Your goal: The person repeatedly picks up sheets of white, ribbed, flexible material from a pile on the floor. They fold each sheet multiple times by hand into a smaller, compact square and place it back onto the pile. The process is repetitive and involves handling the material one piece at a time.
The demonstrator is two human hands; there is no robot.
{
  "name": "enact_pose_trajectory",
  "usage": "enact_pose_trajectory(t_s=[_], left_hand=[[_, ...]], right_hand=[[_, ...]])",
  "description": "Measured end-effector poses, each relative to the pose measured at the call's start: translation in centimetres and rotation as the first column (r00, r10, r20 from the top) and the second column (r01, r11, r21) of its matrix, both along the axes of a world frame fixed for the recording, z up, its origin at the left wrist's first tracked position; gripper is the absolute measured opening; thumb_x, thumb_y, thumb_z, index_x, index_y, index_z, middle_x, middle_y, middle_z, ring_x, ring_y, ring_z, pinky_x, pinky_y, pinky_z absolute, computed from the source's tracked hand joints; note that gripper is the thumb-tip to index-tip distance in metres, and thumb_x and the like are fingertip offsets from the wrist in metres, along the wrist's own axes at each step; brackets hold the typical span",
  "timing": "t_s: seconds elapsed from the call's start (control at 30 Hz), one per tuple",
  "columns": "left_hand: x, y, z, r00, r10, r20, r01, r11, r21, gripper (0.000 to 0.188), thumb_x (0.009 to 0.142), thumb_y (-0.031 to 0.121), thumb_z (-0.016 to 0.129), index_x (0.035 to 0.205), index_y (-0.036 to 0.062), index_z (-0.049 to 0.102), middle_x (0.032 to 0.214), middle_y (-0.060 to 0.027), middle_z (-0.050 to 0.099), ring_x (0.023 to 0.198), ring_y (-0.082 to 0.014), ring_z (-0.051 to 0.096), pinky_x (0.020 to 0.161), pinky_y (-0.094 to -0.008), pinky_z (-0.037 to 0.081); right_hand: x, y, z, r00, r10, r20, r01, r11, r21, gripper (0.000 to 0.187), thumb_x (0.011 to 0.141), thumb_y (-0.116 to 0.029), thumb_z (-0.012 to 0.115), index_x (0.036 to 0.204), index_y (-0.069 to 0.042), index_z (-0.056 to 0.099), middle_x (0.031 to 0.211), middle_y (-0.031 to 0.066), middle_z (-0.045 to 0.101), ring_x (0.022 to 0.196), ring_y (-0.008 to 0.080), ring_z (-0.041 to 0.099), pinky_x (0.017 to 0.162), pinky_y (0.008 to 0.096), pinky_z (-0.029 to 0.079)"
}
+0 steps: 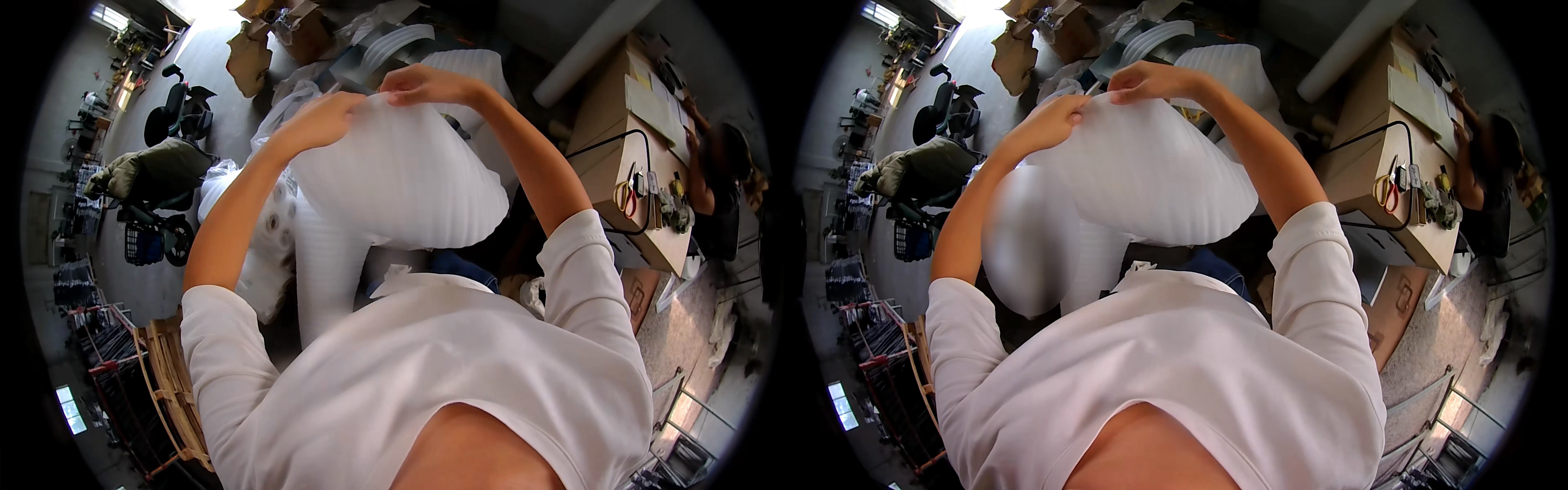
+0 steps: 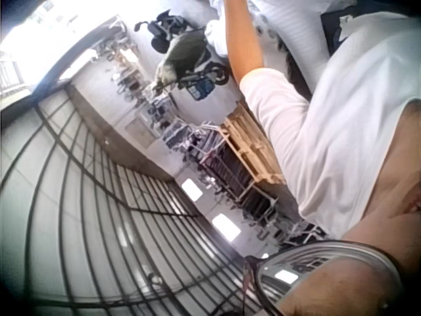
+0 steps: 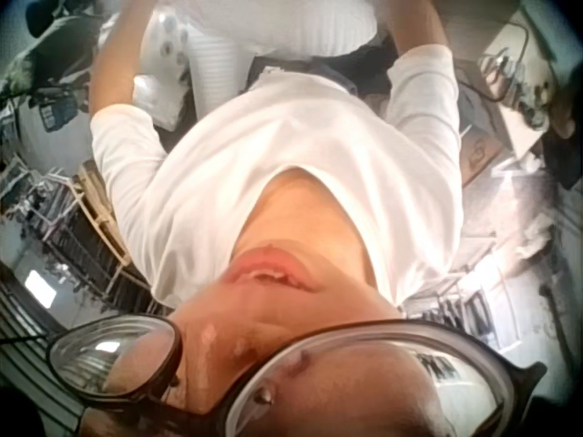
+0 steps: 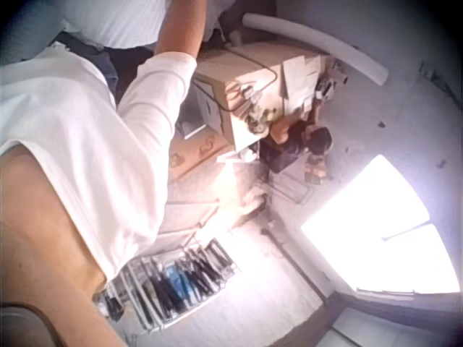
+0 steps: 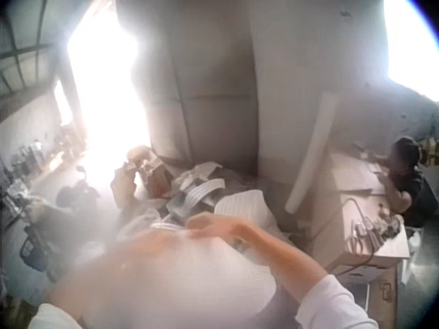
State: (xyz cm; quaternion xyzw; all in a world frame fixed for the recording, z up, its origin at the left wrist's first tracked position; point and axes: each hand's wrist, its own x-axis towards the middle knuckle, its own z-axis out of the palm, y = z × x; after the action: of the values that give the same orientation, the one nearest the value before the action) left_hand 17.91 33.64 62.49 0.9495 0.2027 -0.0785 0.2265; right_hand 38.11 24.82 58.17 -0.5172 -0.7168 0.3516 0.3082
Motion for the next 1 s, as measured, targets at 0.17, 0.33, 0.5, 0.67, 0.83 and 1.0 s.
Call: enact_pose_trajectory(t_s=[0.17, 0.33, 0.5, 0.67, 0.83, 1.0], left_hand=[[-1.4, 1.1, -1.9, 0.971, 0.101, 0.219, -0.107, 0.994, 0.017, 0.03, 0.08, 0.014, 0.047, 0.107, 0.001, 0.05, 0.102, -0.0169, 0.056, 0.094, -0.0282, 0.055, 0.082, -0.0341, 0.04], [-1.5, 0.7, -1.6, 0.937, 0.119, 0.33, -0.149, 0.987, 0.066, 0.035, 0.08, 0.034, 0.053, 0.097, 0.0044, 0.058, 0.09, -0.0165, 0.06, 0.088, -0.032, 0.056, 0.077, -0.0367, 0.042], [-0.8, 0.4, -1.1, 0.947, 0.129, 0.295, -0.057, 0.969, -0.242, 0.036, 0.084, 0.035, 0.051, 0.091, 0.0013, 0.061, 0.076, -0.0058, 0.059, 0.07, -0.0138, 0.053, 0.066, -0.0261, 0.04], [-0.5, -0.9, -1.3, 0.846, 0.408, 0.343, -0.115, 0.768, -0.63, 0.031, 0.086, 0.032, 0.05, 0.081, 0.0031, 0.06, 0.069, 0.0032, 0.054, 0.06, -0.0037, 0.046, 0.056, -0.0192, 0.037], [-0.5, 0.8, -1.5, 0.767, 0.592, 0.248, -0.249, 0.631, -0.735, 0.032, 0.085, 0.03, 0.051, 0.074, 0.0, 0.057, 0.066, 0.0025, 0.052, 0.058, -0.0052, 0.044, 0.054, -0.0217, 0.036], [-11.2, 14.9, -5.9, 0.656, 0.601, 0.456, -0.601, 0.782, -0.167, 0.034, 0.083, 0.033, 0.052, 0.08, -0.0005, 0.06, 0.068, -0.0009, 0.058, 0.063, -0.0094, 0.047, 0.06, -0.0263, 0.04]], right_hand=[[-0.5, 0.2, -0.5, 0.999, -0.029, -0.039, 0.033, 0.994, 0.108, 0.021, 0.077, -0.021, 0.06, 0.082, 0.0, 0.06, 0.072, 0.0042, 0.059, 0.065, 0.0126, 0.054, 0.063, 0.025, 0.043], [-2.2, 0.3, 0.3, 0.999, -0.011, -0.052, 0.018, 0.989, 0.148, 0.014, 0.075, -0.012, 0.06, 0.071, 0.0, 0.056, 0.062, 0.0037, 0.05, 0.059, 0.0116, 0.045, 0.057, 0.0242, 0.039], [-3.5, 0.1, 0.8, 0.997, -0.039, 0.066, 0.014, 0.94, 0.341, 0.01, 0.074, -0.008, 0.06, 0.068, 0.0, 0.056, 0.059, 0.0057, 0.047, 0.055, 0.0136, 0.042, 0.055, 0.0254, 0.037], [-4.6, -1.0, 1.0, 0.955, -0.274, 0.114, 0.095, 0.644, 0.759, 0.007, 0.069, -0.01, 0.064, 0.07, -0.005, 0.06, 0.064, 0.0046, 0.059, 0.061, 0.0191, 0.054, 0.068, 0.0283, 0.038], [-4.4, -2.9, 2.1, 0.904, -0.382, 0.192, 0.038, 0.518, 0.854, 0.012, 0.07, -0.018, 0.066, 0.072, -0.009, 0.059, 0.068, 0.0018, 0.059, 0.064, 0.0155, 0.052, 0.071, 0.0272, 0.035], [-0.6, -10.7, 3.1, 0.979, -0.055, 0.194, -0.044, 0.88, 0.472, 0.022, 0.073, -0.028, 0.064, 0.075, -0.007, 0.06, 0.067, 0.0024, 0.056, 0.063, 0.0164, 0.048, 0.066, 0.0254, 0.035]])
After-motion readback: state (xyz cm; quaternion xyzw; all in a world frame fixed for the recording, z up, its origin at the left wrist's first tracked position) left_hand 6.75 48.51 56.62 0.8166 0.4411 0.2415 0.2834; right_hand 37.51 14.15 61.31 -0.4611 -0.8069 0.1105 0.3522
